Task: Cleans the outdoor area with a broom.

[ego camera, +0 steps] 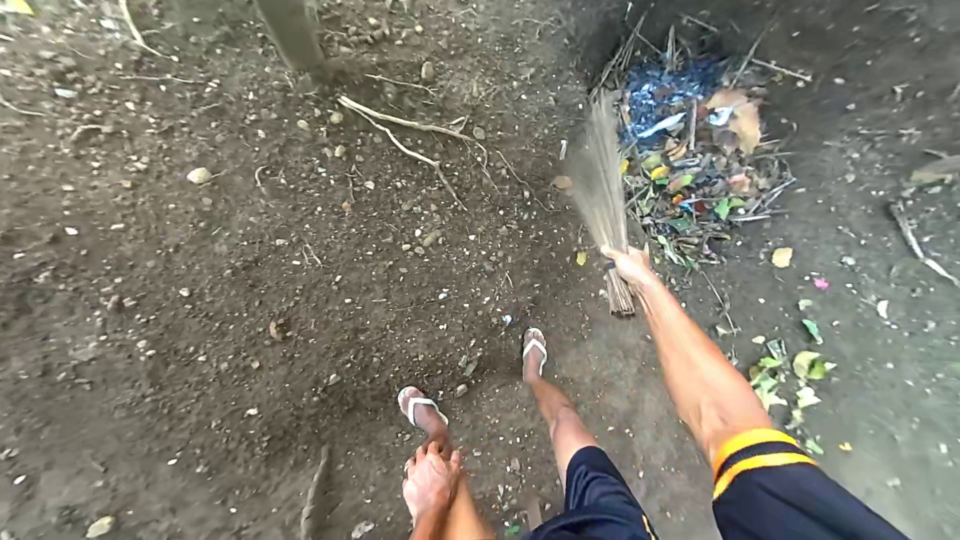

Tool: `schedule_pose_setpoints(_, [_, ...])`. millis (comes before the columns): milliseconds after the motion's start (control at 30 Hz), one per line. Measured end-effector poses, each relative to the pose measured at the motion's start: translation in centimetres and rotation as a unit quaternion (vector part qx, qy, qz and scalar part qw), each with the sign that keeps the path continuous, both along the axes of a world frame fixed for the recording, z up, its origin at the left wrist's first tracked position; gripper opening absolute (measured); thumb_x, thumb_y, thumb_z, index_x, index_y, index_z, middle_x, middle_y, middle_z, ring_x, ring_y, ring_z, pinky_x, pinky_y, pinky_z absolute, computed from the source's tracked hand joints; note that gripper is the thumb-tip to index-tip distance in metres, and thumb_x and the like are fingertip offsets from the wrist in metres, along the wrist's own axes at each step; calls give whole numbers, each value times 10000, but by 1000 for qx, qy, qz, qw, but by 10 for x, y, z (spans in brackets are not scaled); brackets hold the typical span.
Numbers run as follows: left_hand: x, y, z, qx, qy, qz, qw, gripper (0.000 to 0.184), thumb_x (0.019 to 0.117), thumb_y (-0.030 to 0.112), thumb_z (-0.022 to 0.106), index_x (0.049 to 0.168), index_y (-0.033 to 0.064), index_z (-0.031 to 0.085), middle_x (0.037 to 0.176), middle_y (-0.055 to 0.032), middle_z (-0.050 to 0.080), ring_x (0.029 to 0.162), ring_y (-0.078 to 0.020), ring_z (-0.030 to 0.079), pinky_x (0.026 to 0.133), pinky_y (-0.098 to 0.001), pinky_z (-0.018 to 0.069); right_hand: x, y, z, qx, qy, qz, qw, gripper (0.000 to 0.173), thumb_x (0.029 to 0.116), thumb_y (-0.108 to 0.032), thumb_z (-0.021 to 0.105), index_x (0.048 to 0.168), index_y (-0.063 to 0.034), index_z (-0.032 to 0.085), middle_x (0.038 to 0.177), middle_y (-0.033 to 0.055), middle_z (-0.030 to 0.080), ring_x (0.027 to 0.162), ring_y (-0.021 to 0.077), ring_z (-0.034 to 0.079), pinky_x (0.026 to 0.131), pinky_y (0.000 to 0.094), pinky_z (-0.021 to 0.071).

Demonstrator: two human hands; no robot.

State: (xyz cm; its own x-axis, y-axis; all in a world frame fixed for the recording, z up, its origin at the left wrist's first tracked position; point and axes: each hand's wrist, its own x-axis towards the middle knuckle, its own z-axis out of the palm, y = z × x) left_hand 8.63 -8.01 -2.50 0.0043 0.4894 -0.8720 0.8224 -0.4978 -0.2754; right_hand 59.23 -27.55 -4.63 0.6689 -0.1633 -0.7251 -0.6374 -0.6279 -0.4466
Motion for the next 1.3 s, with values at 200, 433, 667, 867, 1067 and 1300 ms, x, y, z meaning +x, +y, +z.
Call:
schedule_pose_setpoints(200, [8, 1, -2, 0, 1, -14, 1000, 532, 892, 621, 593, 1281, 272, 693, 1427, -60, 608, 1353, -349, 525, 970, -613, 500, -62, -68, 49, 109, 9, 37, 993, 382, 990, -273, 671, 1263, -10, 620, 932, 105, 699, 720, 175, 689, 673, 374, 614])
schedule_pose_setpoints(433, [0, 6, 3, 5, 0, -16, 1000, 544, 892, 619, 611, 1296, 264, 695, 1428, -80, 606, 1337, -355, 538, 991, -613, 490, 90, -117, -11, -123, 48, 241, 962, 516, 952, -425, 740, 1252, -9, 685, 1186, 303, 673, 1137, 485, 628, 981, 703, 459])
schedule_pose_setpoints(667, [-13, -12, 0, 17, 3, -2, 1000, 533, 883, 613, 635, 1257, 242, 713, 1391, -88, 627, 1313, -368, 552, 952, -623, 505, 1, -202, 43, -132, 13, 160, 978, 480, 938, -405, 747, 1253, -52, 663, 1069, 226, 703, 983, 383, 683, 890, 636, 529])
schedule_pose_setpoints(867, [-2, -10, 1, 16, -4, 5, 1000, 529, 887, 600, 643, 1254, 225, 716, 1425, -110, 598, 1316, -382, 547, 966, -624, 499, -40, -244, 45, -174, 241, 523, 799, 583, 913, -501, 733, 1429, -255, 620, 1258, 173, 703, 1180, 409, 651, 975, 694, 482])
schedule_pose_setpoints(1067, [-11, -3, -2, 12, -40, -4, 999, 510, 883, 554, 672, 1231, 186, 732, 1415, -136, 602, 1300, -410, 552, 997, -640, 470, 97, -259, 4, -390, 56, 366, 843, 421, 949, -406, 720, 1287, -157, 686, 1136, 295, 699, 1046, 548, 660, 782, 772, 497])
schedule_pose_setpoints(1300, [-7, -4, -4, 5, -17, -10, 1000, 512, 887, 559, 663, 1236, 188, 727, 1415, -158, 597, 1313, -427, 538, 996, -647, 472, 105, -260, 67, -271, -43, 227, 935, 457, 965, -394, 718, 1294, -80, 675, 1110, 318, 686, 1049, 533, 650, 872, 772, 462])
